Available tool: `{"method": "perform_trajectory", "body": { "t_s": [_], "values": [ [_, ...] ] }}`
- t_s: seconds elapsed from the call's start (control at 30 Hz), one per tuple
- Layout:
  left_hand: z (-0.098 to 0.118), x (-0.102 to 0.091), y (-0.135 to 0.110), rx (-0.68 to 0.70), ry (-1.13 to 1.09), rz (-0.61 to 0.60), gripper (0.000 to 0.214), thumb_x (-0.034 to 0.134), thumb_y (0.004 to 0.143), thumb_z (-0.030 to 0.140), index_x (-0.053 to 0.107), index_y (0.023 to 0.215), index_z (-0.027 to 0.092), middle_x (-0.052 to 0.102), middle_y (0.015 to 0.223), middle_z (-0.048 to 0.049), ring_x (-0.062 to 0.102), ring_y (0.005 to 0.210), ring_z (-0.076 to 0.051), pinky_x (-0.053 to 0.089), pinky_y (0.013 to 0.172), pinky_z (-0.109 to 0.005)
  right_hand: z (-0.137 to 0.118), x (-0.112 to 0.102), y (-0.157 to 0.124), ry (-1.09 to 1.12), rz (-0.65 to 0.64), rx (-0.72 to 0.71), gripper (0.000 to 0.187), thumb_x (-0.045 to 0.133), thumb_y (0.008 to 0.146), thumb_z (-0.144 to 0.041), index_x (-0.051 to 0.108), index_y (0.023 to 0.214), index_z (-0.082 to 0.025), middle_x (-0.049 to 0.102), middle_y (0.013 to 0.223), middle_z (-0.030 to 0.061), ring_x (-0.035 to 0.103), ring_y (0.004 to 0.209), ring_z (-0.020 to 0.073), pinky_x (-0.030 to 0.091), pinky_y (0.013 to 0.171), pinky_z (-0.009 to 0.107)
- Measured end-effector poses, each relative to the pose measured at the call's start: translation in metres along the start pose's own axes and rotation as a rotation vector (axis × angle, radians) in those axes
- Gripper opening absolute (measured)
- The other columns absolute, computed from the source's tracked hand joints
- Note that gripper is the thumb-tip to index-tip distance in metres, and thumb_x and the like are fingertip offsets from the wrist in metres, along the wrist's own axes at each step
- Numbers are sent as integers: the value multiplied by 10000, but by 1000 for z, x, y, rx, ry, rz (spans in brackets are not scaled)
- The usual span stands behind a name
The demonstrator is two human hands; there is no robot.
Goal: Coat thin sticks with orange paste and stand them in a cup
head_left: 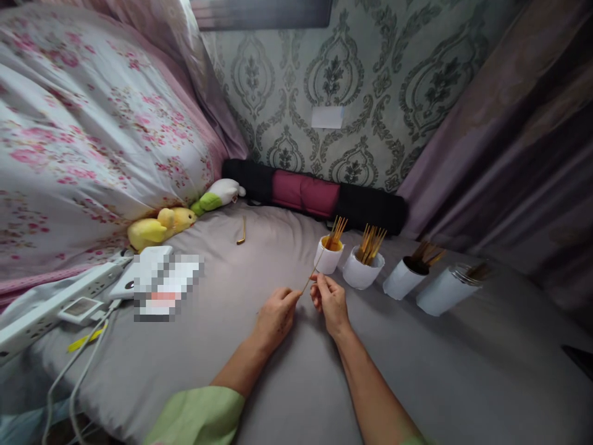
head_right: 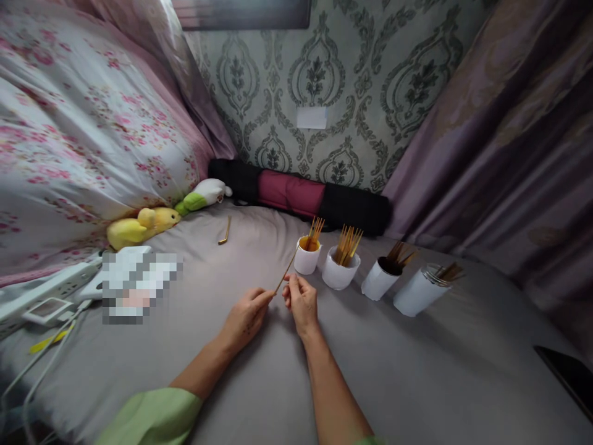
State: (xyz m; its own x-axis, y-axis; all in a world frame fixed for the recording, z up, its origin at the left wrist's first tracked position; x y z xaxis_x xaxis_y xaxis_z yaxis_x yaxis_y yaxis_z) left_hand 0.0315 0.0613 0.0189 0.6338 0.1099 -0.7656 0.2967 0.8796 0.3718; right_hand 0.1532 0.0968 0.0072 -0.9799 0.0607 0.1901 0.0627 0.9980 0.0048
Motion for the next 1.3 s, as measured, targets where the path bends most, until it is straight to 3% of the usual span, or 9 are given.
{"method": "perform_trajectory", "body": {
  "t_s": [0.47, 0.93, 1.3],
  "values": [
    [2, 1, -2, -1, 59, -39, 305, 324, 879, 185, 585, 1033, 222, 535, 860, -56, 504, 825, -156, 411, 727, -253, 5, 0, 2, -9, 7, 0, 385, 620, 695, -502, 580, 819, -140, 498, 545, -39, 362, 372, 41, 239, 311, 161],
    [-3, 0, 0, -72, -223, 33, 268, 359, 882, 251, 615, 924, 184, 571, 834, -64, 524, 811, -160, 397, 732, -267, 4, 0, 2, -63, 1, 9, 384, 608, 703, -502, 578, 824, -140, 487, 540, -44, 365, 376, 41, 241, 317, 159],
    [-9, 5, 0, -228, -403, 22, 252, 418, 811, 249, 638, 887, 153, 586, 699, -22, 482, 632, -119, 372, 594, -226, 1, -4, 3, -140, 1, -37, 365, 570, 726, -491, 586, 824, -140, 491, 556, -32, 379, 398, 53, 266, 335, 170]
  ]
}}
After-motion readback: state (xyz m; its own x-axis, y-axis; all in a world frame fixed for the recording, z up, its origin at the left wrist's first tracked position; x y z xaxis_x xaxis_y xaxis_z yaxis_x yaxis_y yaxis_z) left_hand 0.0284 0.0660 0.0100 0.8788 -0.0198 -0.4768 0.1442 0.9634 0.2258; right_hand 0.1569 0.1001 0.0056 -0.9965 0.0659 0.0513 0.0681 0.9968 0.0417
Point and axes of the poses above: each hand's wrist, its own y-axis towards the middle knuckle, its own x-axis out of the palm, z = x × y, the point moved 8 cm from there along y, towards the middle knuckle
